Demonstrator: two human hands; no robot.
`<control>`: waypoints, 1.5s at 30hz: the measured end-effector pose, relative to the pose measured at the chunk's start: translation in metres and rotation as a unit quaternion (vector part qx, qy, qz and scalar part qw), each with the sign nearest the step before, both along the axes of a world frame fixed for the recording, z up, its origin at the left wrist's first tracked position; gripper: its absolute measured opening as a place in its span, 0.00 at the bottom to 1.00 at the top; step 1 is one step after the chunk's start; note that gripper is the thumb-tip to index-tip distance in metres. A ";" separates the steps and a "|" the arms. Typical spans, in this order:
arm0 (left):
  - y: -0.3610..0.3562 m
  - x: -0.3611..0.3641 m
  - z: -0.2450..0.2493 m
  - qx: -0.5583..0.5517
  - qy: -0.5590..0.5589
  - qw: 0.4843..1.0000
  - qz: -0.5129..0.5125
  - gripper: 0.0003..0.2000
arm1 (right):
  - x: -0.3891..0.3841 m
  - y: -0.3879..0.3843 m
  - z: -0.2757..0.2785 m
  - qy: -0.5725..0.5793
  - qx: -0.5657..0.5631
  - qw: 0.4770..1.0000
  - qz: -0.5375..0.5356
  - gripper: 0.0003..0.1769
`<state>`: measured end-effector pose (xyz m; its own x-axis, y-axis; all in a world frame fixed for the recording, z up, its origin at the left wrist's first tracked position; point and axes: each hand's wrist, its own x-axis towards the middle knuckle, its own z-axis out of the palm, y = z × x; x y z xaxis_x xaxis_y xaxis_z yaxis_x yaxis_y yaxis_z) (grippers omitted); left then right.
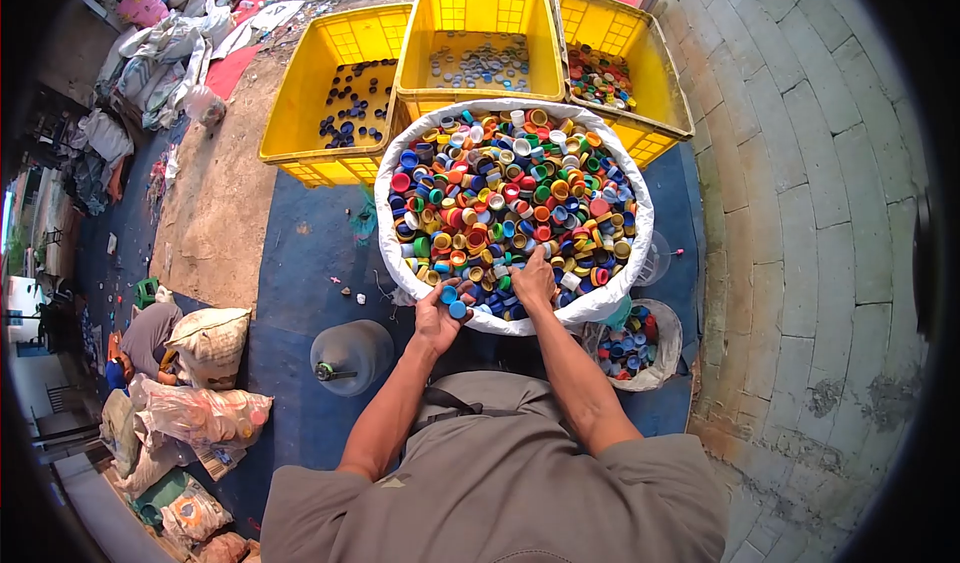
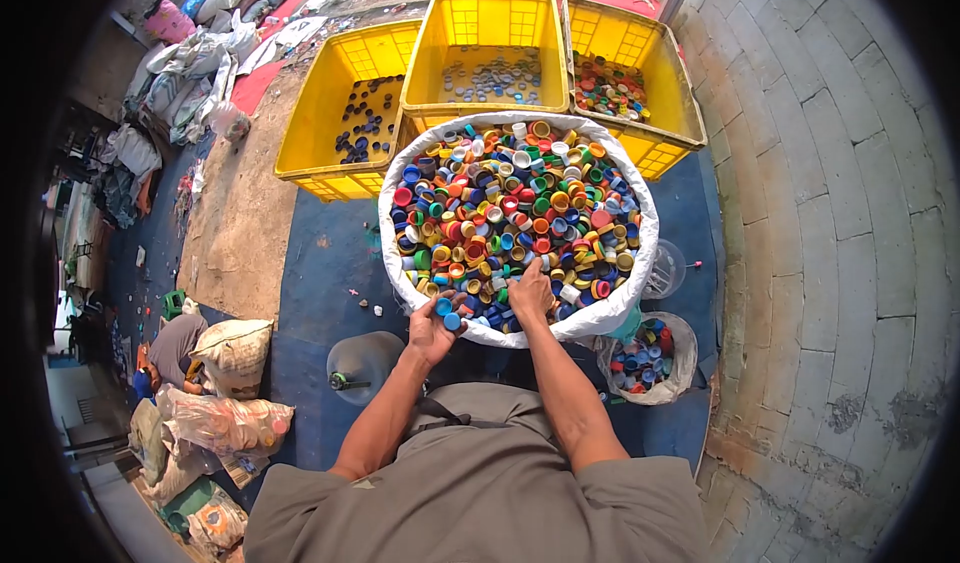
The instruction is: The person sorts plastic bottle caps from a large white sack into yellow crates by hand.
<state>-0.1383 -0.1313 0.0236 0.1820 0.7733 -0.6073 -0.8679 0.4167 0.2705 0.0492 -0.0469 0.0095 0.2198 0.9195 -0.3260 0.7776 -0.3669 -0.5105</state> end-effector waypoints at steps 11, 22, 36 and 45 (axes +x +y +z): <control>0.026 0.018 0.016 0.035 -0.040 0.999 0.005 0.19 | 0.039 -0.005 0.010 0.547 0.017 0.824 -0.148 0.18; 0.049 0.043 0.013 0.064 -0.091 0.994 0.007 0.22 | 0.038 -0.035 0.038 0.820 -0.058 0.523 -0.225 0.32; 0.282 0.025 0.126 0.216 -0.170 0.960 0.051 0.43 | -0.002 0.155 0.170 0.885 0.073 0.426 -0.175 0.44; 0.246 -0.042 0.079 0.143 -0.070 0.977 0.140 0.39 | 0.020 0.133 0.113 0.843 0.087 0.490 -0.202 0.37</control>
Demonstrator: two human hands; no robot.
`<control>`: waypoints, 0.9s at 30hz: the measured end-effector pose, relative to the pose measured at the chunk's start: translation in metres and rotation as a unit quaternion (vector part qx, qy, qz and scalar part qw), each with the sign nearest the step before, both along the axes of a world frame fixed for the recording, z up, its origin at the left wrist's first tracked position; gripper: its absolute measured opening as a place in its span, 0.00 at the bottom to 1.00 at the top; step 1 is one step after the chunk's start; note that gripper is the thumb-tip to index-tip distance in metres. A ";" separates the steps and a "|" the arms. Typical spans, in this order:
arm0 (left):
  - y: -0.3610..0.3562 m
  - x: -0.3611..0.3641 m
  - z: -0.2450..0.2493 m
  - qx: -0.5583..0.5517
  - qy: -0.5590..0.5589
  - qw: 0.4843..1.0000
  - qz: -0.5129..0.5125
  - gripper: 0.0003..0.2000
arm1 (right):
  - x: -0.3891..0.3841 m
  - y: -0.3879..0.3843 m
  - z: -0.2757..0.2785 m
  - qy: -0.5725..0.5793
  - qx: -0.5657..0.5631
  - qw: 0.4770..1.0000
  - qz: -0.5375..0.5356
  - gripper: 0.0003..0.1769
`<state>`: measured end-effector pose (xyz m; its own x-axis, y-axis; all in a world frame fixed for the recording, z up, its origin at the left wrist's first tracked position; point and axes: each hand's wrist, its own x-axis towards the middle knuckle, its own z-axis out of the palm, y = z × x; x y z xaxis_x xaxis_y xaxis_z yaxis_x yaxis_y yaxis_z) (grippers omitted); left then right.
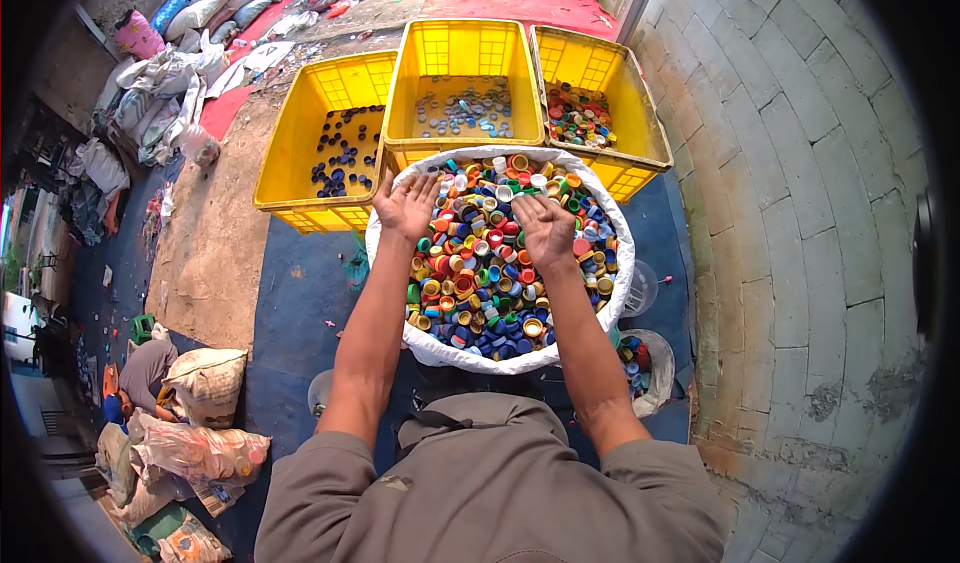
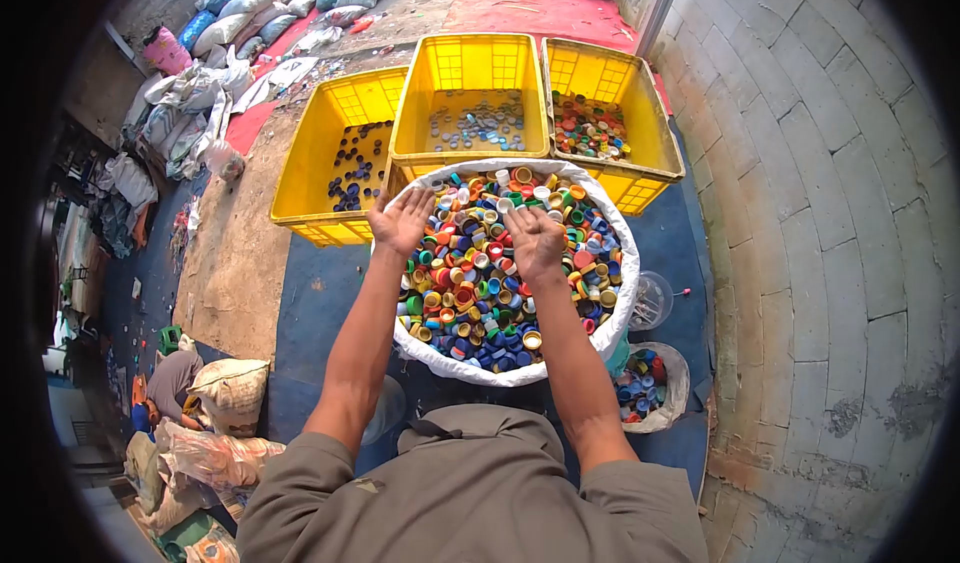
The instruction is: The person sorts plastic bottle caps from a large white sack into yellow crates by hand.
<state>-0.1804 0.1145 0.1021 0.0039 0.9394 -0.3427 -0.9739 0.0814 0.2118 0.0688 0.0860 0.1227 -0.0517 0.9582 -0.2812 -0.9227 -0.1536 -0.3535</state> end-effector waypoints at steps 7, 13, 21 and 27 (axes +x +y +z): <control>-0.134 -0.006 -0.076 -0.168 0.209 0.963 -0.009 0.12 | 0.022 -0.127 -0.077 -0.261 -0.110 0.957 0.061 0.28; -0.200 0.010 -0.088 -0.189 0.387 0.902 -0.028 0.10 | 0.012 -0.179 -0.120 -0.558 -0.042 0.821 0.110 0.18; -0.236 0.023 -0.088 -0.190 0.397 0.897 -0.043 0.10 | -0.026 -0.155 -0.102 -0.724 0.026 0.677 0.130 0.13; -0.250 0.016 -0.088 -0.195 0.376 0.904 -0.063 0.10 | -0.058 -0.119 -0.114 -0.811 0.126 0.563 0.101 0.15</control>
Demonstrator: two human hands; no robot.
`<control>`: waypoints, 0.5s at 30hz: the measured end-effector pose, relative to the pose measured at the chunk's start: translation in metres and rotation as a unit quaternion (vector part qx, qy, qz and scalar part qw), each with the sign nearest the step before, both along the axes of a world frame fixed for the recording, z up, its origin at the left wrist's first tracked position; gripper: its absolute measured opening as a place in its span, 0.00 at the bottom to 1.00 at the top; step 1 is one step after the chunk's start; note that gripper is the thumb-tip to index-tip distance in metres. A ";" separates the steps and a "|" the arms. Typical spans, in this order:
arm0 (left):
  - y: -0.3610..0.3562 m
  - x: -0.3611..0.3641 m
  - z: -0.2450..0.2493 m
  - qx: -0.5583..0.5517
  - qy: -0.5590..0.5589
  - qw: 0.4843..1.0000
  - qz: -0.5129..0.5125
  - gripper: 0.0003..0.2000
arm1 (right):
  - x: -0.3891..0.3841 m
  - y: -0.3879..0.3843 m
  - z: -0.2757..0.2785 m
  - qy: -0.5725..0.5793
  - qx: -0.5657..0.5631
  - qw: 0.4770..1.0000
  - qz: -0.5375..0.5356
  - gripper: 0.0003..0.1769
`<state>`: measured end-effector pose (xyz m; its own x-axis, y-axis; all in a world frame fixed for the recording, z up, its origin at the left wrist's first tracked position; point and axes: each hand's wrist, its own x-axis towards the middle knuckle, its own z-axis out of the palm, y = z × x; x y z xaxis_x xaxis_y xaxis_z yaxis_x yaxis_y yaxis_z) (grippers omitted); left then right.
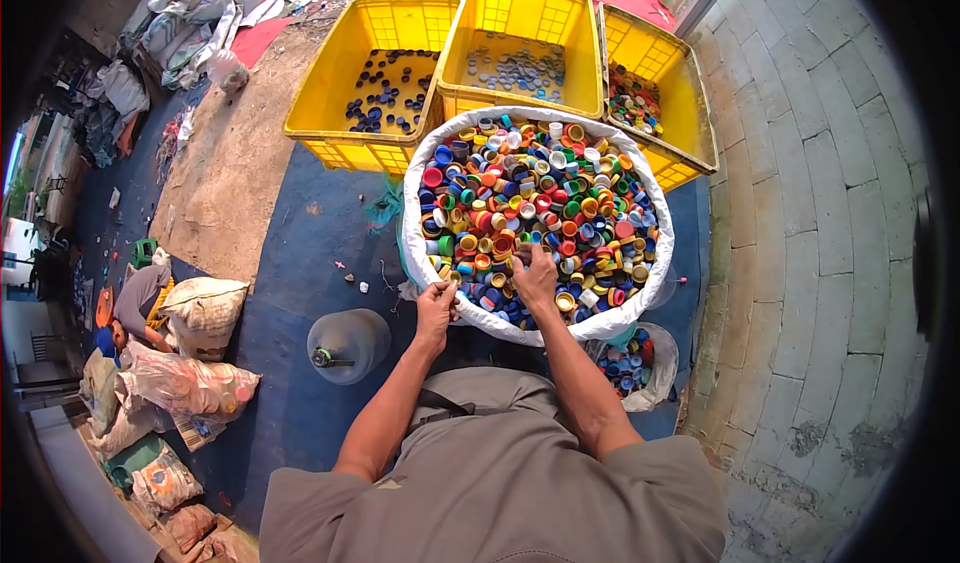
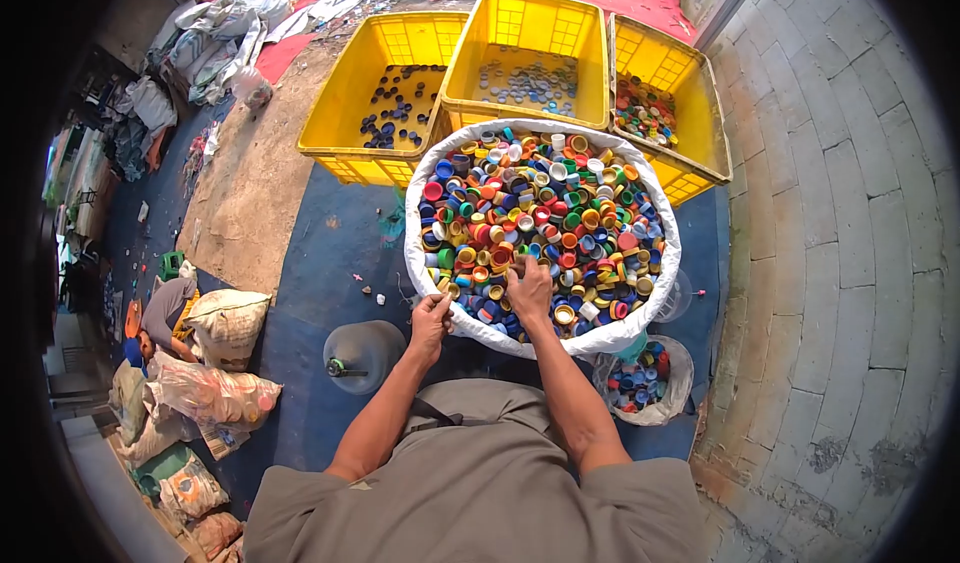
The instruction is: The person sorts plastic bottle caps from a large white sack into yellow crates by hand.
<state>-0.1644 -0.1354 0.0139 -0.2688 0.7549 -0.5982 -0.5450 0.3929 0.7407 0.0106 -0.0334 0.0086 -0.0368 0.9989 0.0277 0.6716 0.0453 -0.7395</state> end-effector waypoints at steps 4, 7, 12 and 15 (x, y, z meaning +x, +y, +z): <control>-0.003 -0.011 0.001 -0.003 0.021 1.000 -0.015 0.09 | -0.016 0.014 -0.016 -0.070 0.015 0.997 -0.004 0.19; -0.006 -0.019 0.002 0.004 0.046 0.998 -0.035 0.09 | -0.028 0.015 -0.009 -0.127 0.010 0.992 -0.021 0.23; -0.004 -0.034 0.000 0.009 0.075 0.995 -0.064 0.08 | -0.047 0.014 0.017 -0.210 -0.008 0.977 -0.036 0.24; -0.003 -0.037 0.001 0.012 0.088 0.993 -0.073 0.08 | -0.050 0.015 0.008 -0.178 -0.014 0.983 -0.049 0.24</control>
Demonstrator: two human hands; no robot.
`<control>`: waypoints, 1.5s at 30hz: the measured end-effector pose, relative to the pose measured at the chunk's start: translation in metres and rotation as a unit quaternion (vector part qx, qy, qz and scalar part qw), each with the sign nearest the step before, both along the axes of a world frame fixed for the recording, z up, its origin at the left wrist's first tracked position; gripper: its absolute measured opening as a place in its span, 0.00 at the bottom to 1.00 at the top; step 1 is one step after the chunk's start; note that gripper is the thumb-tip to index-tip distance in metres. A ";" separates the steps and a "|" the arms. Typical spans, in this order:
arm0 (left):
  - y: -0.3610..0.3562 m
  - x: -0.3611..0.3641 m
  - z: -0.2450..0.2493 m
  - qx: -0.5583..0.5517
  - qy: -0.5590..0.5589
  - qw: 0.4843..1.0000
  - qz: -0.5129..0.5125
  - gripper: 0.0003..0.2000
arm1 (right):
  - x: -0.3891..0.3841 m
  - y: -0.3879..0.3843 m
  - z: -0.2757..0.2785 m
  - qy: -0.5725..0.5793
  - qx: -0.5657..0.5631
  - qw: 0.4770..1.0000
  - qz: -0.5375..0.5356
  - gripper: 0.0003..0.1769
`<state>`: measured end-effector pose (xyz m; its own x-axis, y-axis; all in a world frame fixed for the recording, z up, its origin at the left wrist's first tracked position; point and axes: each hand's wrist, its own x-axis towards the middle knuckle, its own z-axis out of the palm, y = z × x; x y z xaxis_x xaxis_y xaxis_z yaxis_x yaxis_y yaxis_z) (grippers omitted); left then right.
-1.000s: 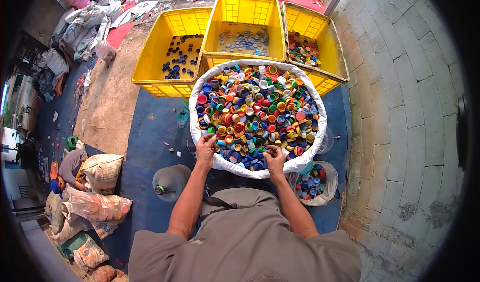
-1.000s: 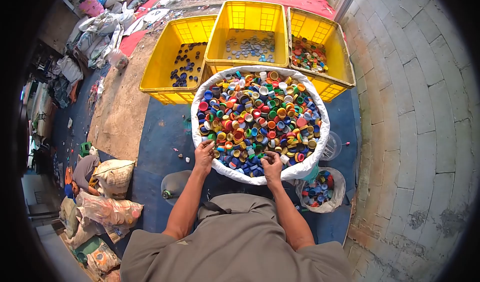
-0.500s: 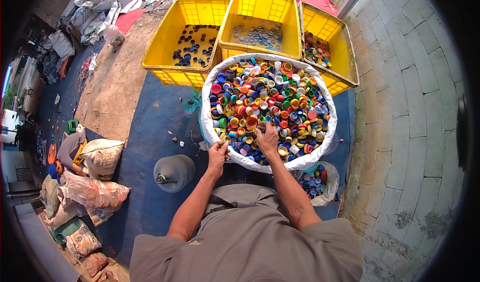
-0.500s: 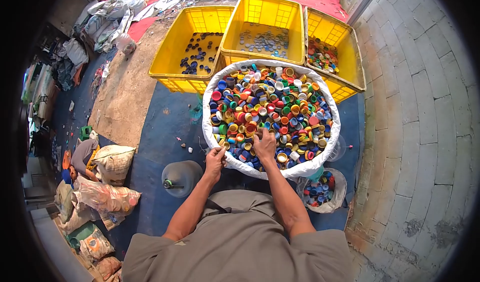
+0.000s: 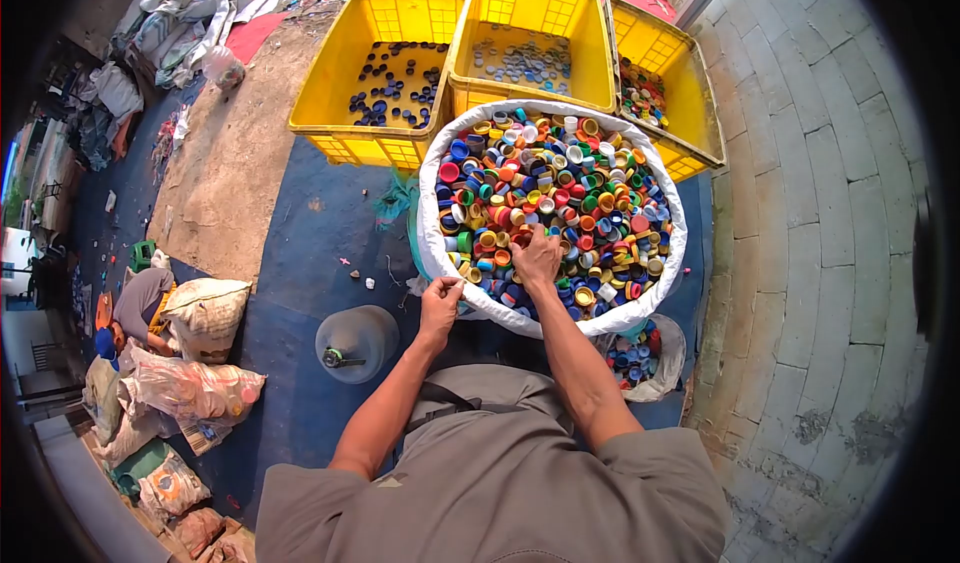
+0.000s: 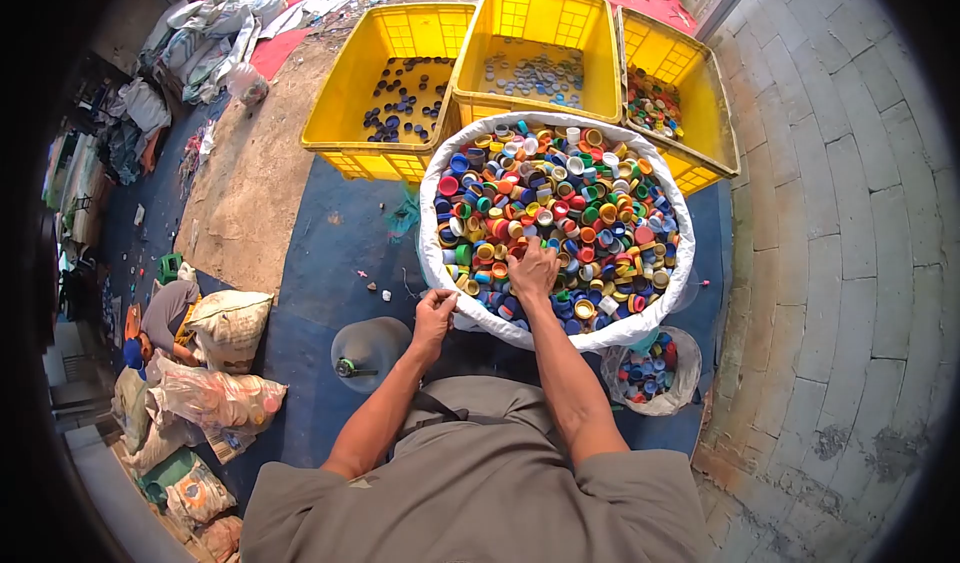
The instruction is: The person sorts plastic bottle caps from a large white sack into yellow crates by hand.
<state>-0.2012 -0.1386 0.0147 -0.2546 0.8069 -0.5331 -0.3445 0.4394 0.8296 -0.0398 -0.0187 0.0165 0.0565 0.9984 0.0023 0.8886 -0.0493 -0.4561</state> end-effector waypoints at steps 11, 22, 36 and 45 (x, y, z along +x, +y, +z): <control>0.028 0.020 0.005 0.047 0.141 0.986 -0.078 0.11 | 0.041 -0.021 -0.009 0.521 -0.068 0.836 -0.160 0.21; 0.088 0.047 -0.009 0.183 0.450 0.851 -0.200 0.15 | 0.098 -0.083 -0.005 0.790 -0.138 0.552 -0.226 0.13; 0.141 0.070 -0.021 0.337 0.596 0.674 -0.276 0.19 | 0.117 -0.103 0.003 0.777 -0.167 0.562 -0.230 0.16; 0.146 0.071 -0.014 0.238 0.488 0.789 -0.288 0.14 | 0.116 -0.087 0.011 0.651 -0.183 0.711 -0.194 0.14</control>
